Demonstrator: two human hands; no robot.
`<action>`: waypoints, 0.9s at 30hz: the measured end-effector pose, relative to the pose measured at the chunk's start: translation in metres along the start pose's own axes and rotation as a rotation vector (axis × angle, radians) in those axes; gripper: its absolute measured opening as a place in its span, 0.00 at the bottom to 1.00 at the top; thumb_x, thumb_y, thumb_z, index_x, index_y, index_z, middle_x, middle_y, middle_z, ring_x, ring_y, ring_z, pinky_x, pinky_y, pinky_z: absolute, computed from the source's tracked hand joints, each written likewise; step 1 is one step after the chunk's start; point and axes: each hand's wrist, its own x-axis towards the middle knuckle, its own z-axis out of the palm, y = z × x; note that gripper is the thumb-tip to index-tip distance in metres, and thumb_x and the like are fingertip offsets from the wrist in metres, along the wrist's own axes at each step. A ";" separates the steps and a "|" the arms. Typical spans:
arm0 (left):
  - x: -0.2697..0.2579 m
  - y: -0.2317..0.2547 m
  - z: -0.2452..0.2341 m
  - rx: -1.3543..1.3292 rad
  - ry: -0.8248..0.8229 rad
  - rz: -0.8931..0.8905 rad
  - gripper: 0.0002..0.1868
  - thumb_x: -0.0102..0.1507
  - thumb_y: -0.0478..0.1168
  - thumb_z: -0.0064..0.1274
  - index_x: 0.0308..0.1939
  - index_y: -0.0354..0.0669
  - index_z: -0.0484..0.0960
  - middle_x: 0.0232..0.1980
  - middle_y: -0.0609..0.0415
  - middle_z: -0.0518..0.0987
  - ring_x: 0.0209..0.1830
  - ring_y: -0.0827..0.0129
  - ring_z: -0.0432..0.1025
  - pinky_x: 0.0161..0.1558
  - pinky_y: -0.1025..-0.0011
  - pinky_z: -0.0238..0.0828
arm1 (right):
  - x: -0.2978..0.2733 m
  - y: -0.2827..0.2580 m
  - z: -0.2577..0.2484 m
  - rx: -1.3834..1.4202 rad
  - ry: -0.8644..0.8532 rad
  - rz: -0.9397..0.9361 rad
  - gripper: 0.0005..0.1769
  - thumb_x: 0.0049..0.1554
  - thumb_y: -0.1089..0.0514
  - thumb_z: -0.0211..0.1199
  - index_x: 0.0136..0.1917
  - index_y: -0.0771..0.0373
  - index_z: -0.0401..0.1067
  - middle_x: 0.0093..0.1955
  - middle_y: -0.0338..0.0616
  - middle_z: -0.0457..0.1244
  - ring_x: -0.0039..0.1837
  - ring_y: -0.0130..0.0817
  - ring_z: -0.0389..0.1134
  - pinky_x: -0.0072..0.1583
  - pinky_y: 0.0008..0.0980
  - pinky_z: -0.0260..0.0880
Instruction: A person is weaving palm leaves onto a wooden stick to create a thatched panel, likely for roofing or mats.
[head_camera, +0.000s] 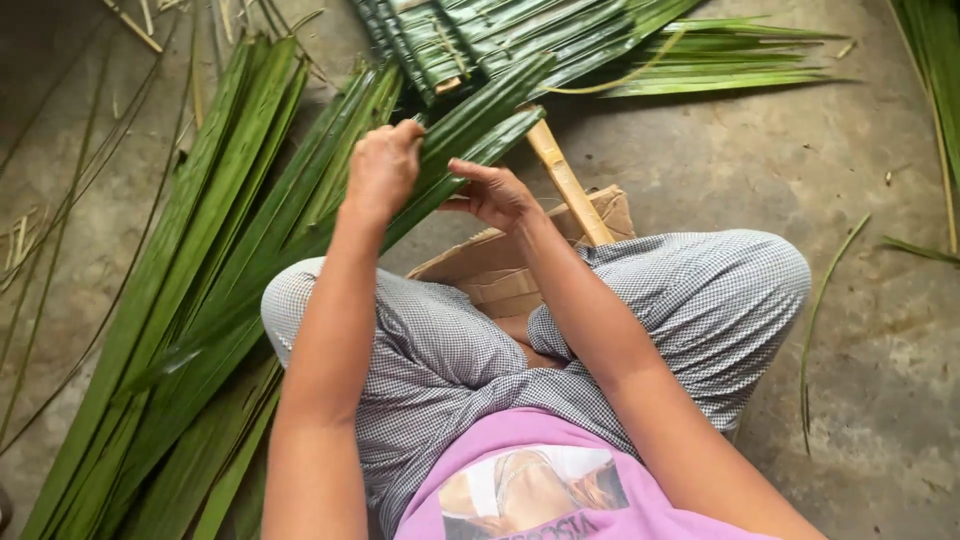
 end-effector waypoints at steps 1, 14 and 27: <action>0.001 0.002 0.009 0.003 0.005 -0.011 0.07 0.69 0.43 0.51 0.49 0.57 0.84 0.35 0.43 0.82 0.38 0.41 0.79 0.43 0.46 0.76 | 0.000 0.000 0.003 -0.005 -0.007 0.009 0.26 0.54 0.64 0.74 0.65 0.60 0.73 0.59 0.60 0.69 0.56 0.54 0.75 0.56 0.62 0.78; -0.052 -0.089 -0.082 -0.190 -0.225 -0.248 0.14 0.60 0.41 0.63 0.50 0.55 0.88 0.45 0.47 0.85 0.51 0.46 0.78 0.52 0.49 0.73 | -0.005 -0.009 0.010 0.071 0.235 -0.106 0.22 0.53 0.57 0.78 0.53 0.74 0.73 0.51 0.67 0.69 0.51 0.64 0.74 0.51 0.77 0.73; -0.067 -0.074 -0.079 -0.182 -0.383 -0.485 0.09 0.56 0.39 0.58 0.38 0.51 0.91 0.37 0.46 0.86 0.42 0.48 0.80 0.45 0.50 0.76 | -0.016 -0.014 0.022 0.075 0.260 -0.133 0.22 0.52 0.58 0.79 0.52 0.74 0.73 0.48 0.65 0.69 0.49 0.64 0.75 0.49 0.78 0.73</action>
